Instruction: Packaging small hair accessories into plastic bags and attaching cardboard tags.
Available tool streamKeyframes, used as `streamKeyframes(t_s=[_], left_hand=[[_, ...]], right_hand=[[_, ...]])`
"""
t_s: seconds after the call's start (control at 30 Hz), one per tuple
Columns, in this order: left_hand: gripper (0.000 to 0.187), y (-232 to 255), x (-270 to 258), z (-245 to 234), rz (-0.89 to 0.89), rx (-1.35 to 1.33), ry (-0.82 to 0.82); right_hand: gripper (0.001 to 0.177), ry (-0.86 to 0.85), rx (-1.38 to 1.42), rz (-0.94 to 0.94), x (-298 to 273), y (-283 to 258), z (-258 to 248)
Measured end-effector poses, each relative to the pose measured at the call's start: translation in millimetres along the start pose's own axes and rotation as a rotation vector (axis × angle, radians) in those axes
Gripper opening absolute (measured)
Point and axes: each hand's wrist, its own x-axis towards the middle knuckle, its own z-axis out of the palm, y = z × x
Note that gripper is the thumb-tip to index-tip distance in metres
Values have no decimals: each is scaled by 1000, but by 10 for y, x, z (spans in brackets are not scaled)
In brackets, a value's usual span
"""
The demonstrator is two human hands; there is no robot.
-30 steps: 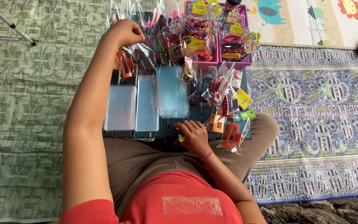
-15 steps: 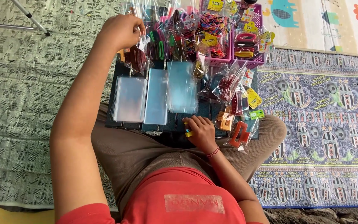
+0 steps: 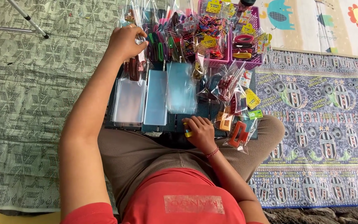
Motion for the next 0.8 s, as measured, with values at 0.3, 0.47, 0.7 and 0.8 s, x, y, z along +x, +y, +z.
streamKeyframes(t_s=[0.3, 0.47, 0.7, 0.8], left_hand=[[9, -162, 540, 569, -48, 41, 127], [25, -864, 962, 1165, -286, 55, 161], [24, -1071, 1212, 1340, -470, 104, 73], [17, -1126, 1250, 1459, -472, 130, 80]], right_hand=[[20, -17, 5, 3, -9, 12, 9], [19, -3, 11, 9, -9, 16, 7], [24, -13, 61, 22, -38, 40, 31], [23, -14, 63, 25, -32, 37, 32]])
